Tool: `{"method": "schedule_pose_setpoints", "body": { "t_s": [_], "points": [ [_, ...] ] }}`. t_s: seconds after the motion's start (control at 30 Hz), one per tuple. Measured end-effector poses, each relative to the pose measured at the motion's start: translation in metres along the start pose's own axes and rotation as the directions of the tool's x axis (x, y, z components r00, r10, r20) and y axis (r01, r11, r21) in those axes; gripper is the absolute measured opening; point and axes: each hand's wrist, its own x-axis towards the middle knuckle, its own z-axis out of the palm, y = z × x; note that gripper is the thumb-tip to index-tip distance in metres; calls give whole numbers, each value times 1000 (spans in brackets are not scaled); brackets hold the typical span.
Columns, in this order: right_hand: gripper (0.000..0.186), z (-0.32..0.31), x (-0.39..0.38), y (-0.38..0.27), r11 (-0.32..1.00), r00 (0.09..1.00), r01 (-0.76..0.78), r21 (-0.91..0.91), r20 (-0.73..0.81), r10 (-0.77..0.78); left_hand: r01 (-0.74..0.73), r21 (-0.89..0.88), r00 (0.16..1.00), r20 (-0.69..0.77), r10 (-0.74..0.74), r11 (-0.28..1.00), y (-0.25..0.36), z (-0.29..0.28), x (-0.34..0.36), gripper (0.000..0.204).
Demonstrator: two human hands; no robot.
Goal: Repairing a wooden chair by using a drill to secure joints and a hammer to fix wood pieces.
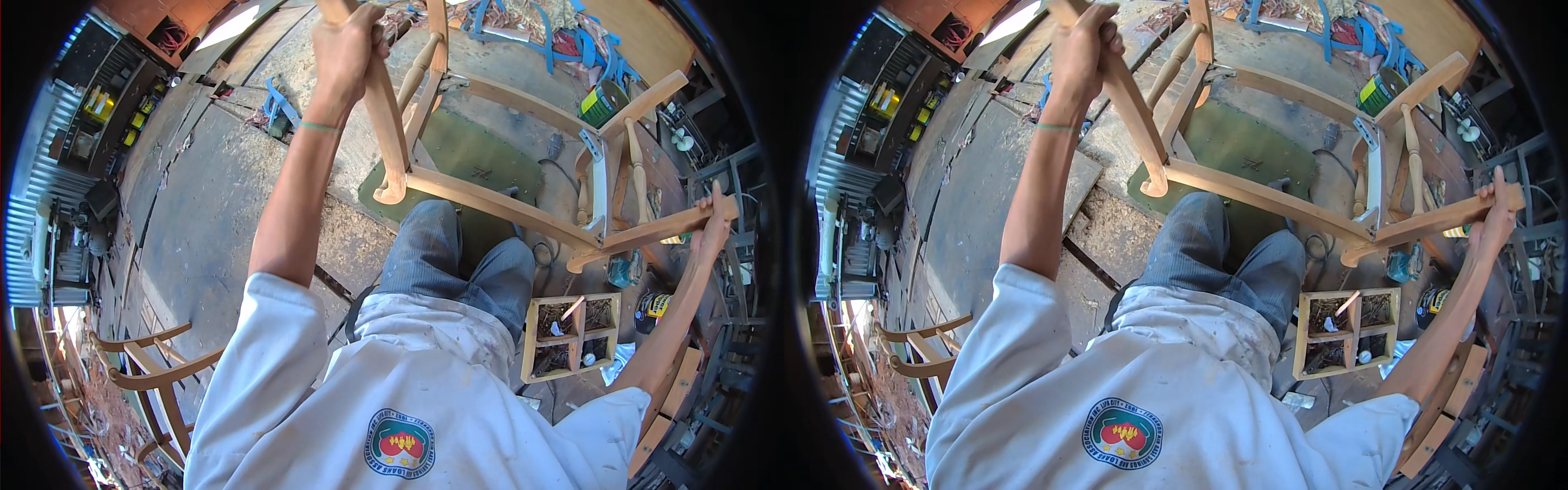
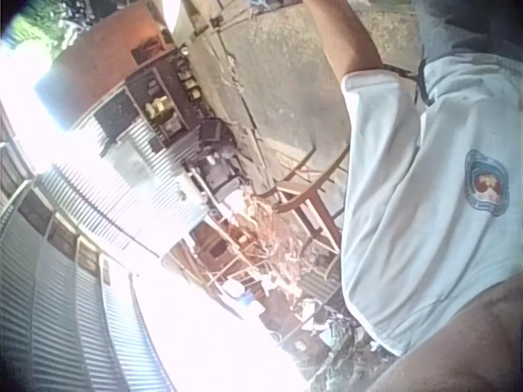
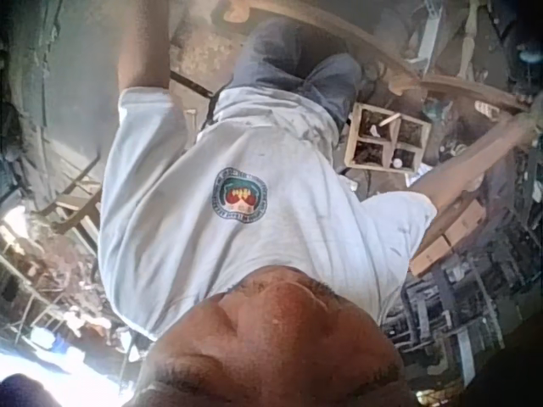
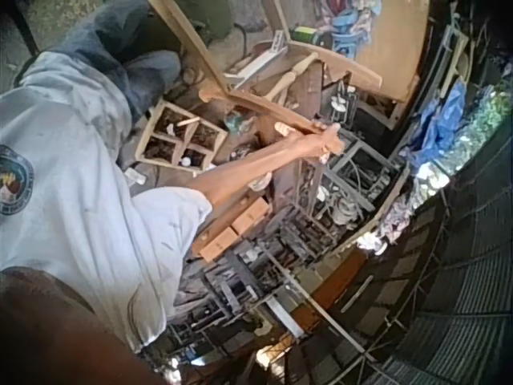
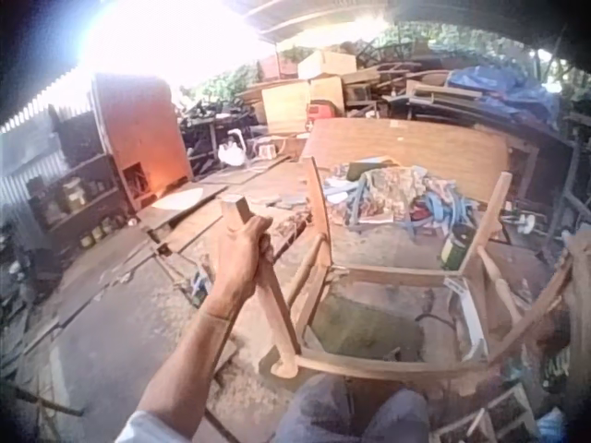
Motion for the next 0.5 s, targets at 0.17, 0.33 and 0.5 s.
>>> {"method": "schedule_pose_setpoints", "body": {
  "t_s": [0.17,0.33,0.5],
  "points": [
    [24,30,53,-2,999,1000,-2,-52,21,3,23,84,1000,-9,-22,996,3,20,48,27],
    [28,36,101,-2,993,996,-43,-107,74,51,-19,102,992,126,6,995,3,30,59,37],
    [35,47,140,8,975,994,-99,-201,33,107,-127,257,973,221,69,958,-64,-19,3,88]
  ]
}}
